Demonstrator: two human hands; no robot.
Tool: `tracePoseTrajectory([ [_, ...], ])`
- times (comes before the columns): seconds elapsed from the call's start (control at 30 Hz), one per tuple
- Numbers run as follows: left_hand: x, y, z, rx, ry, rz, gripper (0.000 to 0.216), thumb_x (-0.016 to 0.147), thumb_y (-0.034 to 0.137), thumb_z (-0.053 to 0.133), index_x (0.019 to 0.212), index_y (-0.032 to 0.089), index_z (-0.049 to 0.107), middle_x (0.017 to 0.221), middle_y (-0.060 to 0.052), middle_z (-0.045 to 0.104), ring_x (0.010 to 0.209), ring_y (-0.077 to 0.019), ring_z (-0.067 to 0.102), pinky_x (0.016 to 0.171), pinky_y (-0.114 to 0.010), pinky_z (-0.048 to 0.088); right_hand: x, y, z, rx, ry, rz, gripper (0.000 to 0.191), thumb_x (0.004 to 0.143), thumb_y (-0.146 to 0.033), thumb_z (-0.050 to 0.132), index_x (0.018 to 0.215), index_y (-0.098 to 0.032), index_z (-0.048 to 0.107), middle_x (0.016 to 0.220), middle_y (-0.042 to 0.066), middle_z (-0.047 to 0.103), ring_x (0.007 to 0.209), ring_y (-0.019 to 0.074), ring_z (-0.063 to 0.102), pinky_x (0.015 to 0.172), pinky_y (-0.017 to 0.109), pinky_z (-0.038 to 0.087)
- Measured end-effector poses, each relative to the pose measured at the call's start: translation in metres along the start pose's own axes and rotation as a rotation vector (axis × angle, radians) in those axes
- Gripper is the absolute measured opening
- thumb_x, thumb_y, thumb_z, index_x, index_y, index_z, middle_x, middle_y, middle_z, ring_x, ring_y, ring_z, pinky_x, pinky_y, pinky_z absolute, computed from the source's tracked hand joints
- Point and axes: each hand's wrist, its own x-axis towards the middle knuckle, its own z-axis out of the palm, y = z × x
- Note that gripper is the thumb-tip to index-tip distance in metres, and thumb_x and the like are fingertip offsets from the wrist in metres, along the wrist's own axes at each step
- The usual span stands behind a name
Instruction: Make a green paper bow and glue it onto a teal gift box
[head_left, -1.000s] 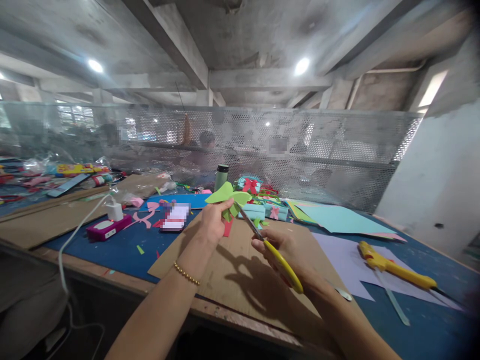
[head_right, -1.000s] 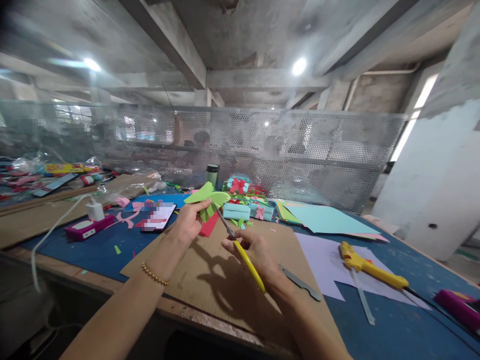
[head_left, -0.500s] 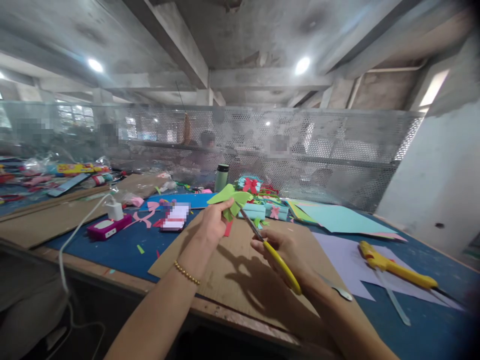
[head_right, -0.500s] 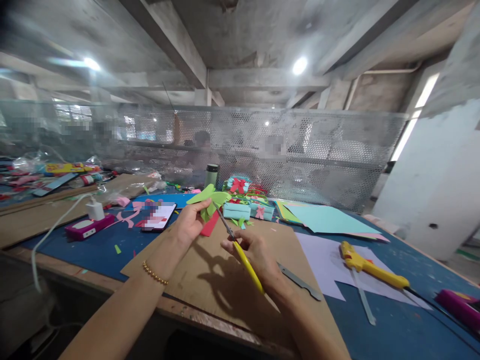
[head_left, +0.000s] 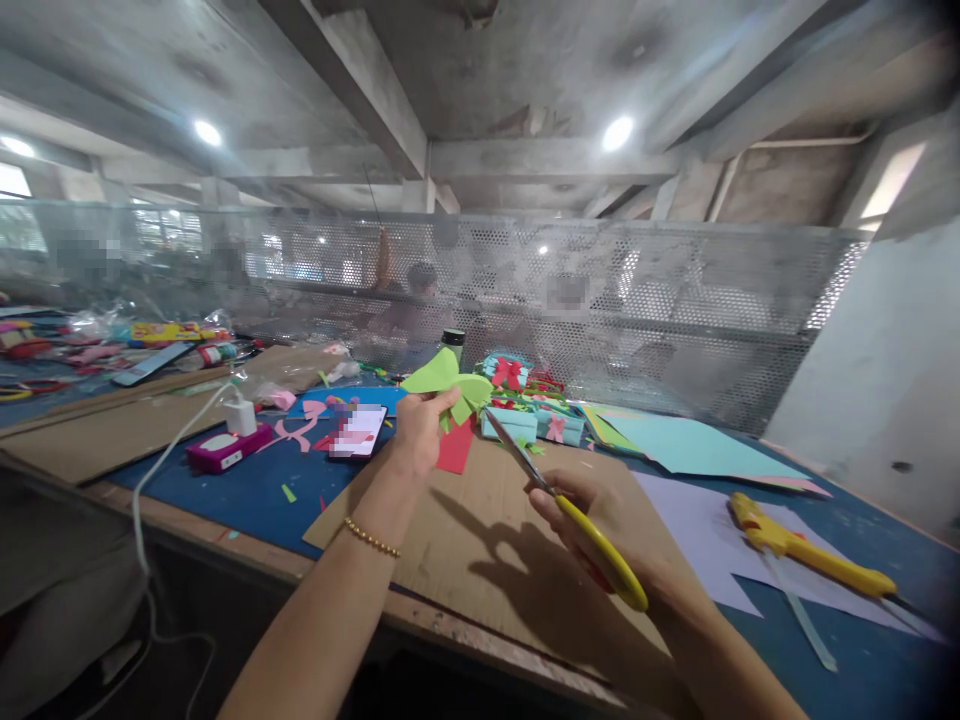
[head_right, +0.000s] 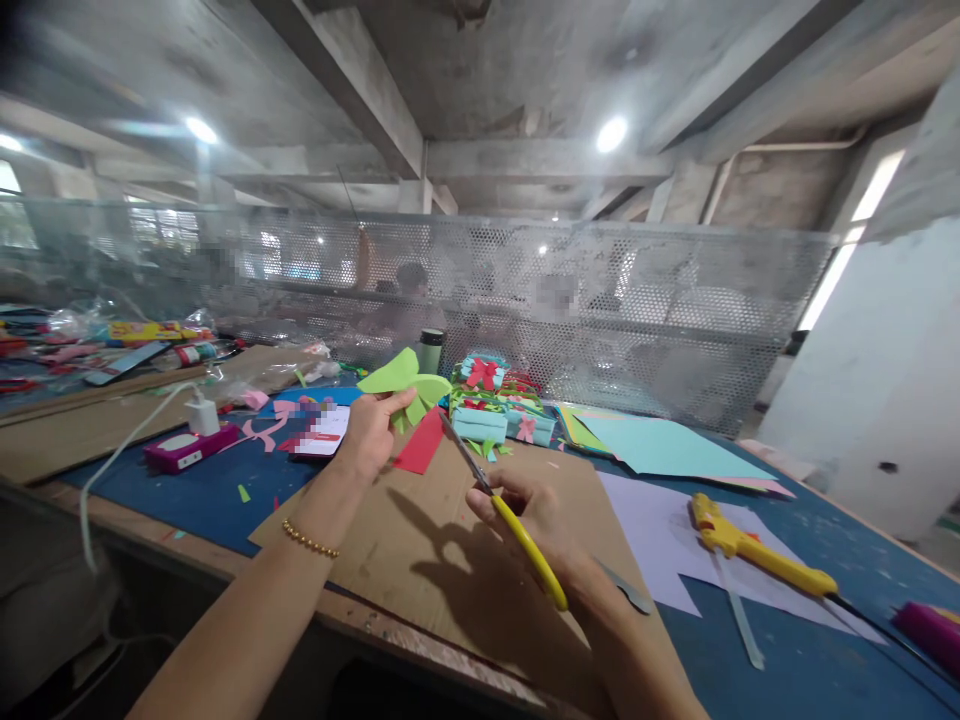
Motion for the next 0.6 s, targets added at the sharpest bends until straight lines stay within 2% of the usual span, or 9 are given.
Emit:
tracePoseTrajectory([
  [0.13,-0.003,0.003,0.001,0.039,-0.089,-0.118,0.034,0.053,0.004,0.085,0.085,0.008,0.076,0.084,-0.012,0.077,0.086,-0.0267,0.073,0.087,-0.038,0.056,-0.001,0.001,-0.002,-0.005,0.009,-0.003,0.037,0.079,-0.054,0.06,0.063,-0.02,0.054,0.046,-0.004,0.042,0.041,0.009,0.037,0.04,0.023,0.024],
  [0.27,-0.008,0.003,0.003,0.046,-0.157,-0.144,0.032,0.052,0.004,0.086,0.083,0.009,0.075,0.085,-0.012,0.078,0.087,-0.0267,0.073,0.088,-0.038,0.057,0.0,0.008,-0.002,-0.052,0.004,0.014,0.036,0.079,-0.053,0.058,0.064,-0.02,0.055,0.05,-0.004,0.043,0.043,0.0088,0.036,0.041,0.023,0.024],
  [0.43,-0.009,0.003,0.003,0.093,-0.191,-0.192,0.031,0.053,0.005,0.087,0.081,0.008,0.076,0.082,-0.011,0.077,0.081,-0.0255,0.074,0.083,-0.037,0.059,0.003,0.012,-0.004,-0.079,0.0,-0.052,0.038,0.076,-0.055,0.06,0.063,-0.019,0.058,0.054,-0.002,0.046,0.049,0.0101,0.039,0.044,0.023,0.026],
  [0.6,-0.009,0.005,0.001,0.111,-0.209,-0.242,0.032,0.053,0.004,0.086,0.083,0.008,0.076,0.083,-0.013,0.077,0.085,-0.027,0.074,0.083,-0.037,0.059,0.004,0.016,-0.006,-0.118,-0.01,-0.054,0.041,0.074,-0.059,0.061,0.066,-0.019,0.062,0.056,-0.001,0.048,0.051,0.0109,0.039,0.045,0.023,0.027],
])
